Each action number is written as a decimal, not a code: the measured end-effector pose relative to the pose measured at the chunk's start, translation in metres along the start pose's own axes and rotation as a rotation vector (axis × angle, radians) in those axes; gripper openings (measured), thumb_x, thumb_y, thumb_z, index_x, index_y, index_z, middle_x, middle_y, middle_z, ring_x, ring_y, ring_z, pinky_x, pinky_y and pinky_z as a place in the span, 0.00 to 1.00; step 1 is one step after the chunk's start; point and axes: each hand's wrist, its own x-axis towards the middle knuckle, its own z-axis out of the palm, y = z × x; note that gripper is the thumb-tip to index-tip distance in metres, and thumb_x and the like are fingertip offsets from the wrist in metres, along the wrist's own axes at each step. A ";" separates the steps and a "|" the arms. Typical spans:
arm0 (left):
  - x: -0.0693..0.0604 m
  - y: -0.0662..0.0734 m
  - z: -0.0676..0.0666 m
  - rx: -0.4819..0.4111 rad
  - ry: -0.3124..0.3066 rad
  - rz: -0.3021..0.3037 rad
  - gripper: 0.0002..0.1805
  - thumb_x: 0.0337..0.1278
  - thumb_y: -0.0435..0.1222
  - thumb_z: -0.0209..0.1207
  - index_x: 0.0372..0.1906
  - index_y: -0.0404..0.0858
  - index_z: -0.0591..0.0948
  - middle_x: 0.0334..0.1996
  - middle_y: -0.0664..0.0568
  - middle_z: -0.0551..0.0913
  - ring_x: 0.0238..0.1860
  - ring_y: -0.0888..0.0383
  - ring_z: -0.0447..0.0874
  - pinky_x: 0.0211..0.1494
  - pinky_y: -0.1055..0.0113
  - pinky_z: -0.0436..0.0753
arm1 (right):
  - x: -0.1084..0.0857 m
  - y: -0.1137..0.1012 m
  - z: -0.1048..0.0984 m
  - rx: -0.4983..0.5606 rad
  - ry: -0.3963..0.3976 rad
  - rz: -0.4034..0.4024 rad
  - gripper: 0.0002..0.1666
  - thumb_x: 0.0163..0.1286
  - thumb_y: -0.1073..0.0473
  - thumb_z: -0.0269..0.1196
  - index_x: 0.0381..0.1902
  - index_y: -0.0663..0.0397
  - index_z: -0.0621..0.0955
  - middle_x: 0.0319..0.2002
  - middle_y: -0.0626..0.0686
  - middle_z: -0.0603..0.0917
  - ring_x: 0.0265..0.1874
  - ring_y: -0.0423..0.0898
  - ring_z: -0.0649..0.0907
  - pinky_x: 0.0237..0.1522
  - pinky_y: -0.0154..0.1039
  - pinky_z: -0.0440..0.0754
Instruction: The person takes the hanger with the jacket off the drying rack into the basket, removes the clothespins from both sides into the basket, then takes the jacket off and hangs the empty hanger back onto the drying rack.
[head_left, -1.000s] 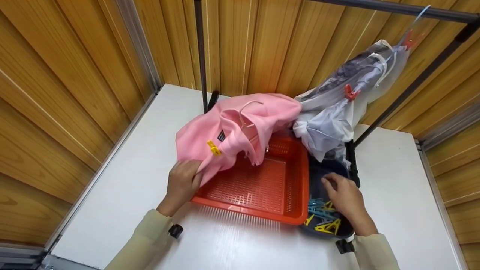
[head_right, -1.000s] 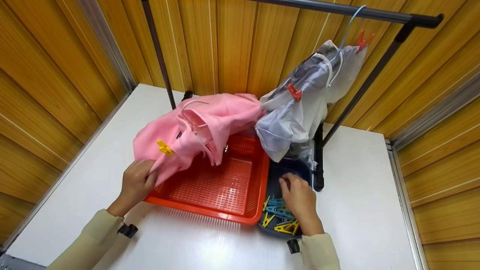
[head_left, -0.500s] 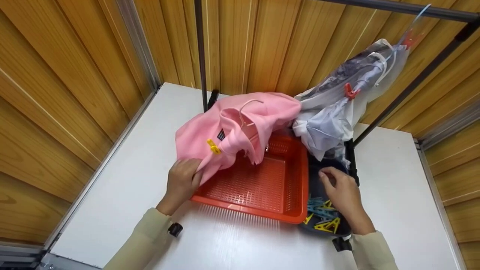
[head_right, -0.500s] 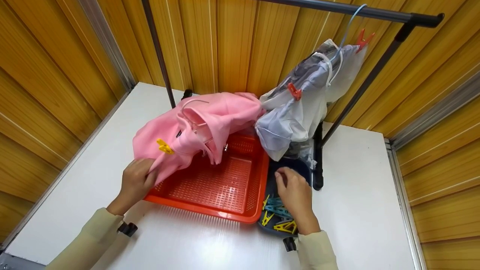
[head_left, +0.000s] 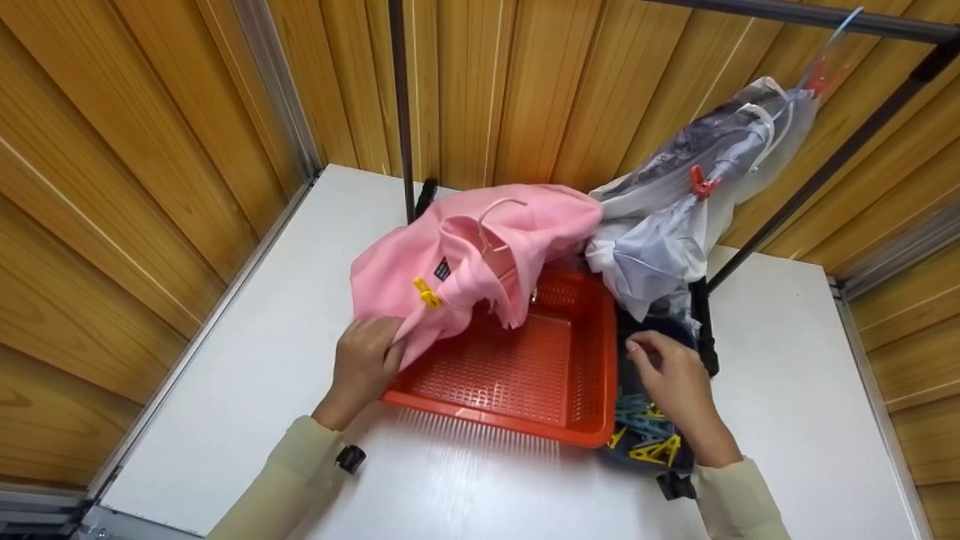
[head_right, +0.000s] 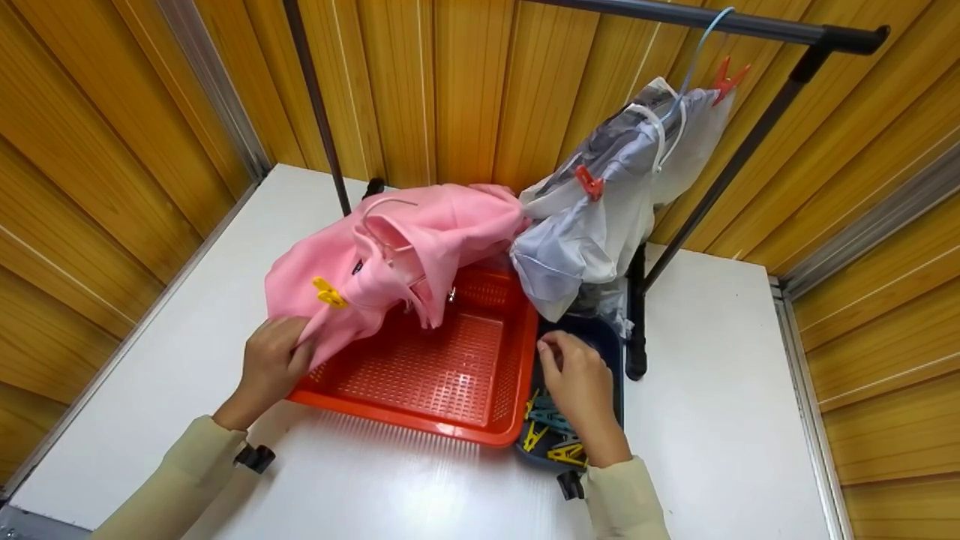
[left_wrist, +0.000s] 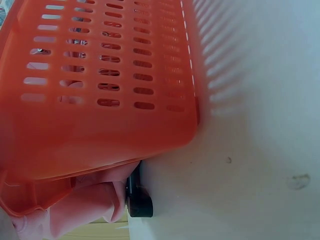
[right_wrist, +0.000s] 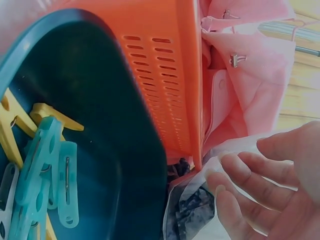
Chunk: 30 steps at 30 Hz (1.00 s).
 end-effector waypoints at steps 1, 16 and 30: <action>0.000 0.000 0.000 0.000 0.000 -0.001 0.05 0.61 0.36 0.58 0.38 0.43 0.82 0.34 0.54 0.87 0.37 0.55 0.84 0.41 0.61 0.80 | 0.000 -0.001 0.000 0.001 0.001 -0.003 0.06 0.67 0.57 0.62 0.39 0.49 0.85 0.32 0.47 0.87 0.30 0.43 0.84 0.34 0.44 0.81; 0.000 0.000 0.000 -0.016 0.006 -0.004 0.05 0.61 0.36 0.58 0.39 0.44 0.83 0.34 0.55 0.87 0.37 0.55 0.84 0.42 0.60 0.80 | 0.006 -0.013 0.003 0.058 -0.009 -0.028 0.06 0.68 0.58 0.62 0.40 0.51 0.84 0.32 0.46 0.87 0.29 0.38 0.83 0.31 0.33 0.81; 0.001 -0.001 0.000 -0.005 0.007 0.007 0.04 0.60 0.36 0.58 0.37 0.43 0.82 0.33 0.54 0.87 0.36 0.55 0.83 0.41 0.61 0.79 | 0.009 -0.024 0.005 0.112 -0.052 -0.023 0.10 0.69 0.58 0.60 0.44 0.55 0.84 0.35 0.49 0.86 0.30 0.41 0.84 0.34 0.25 0.80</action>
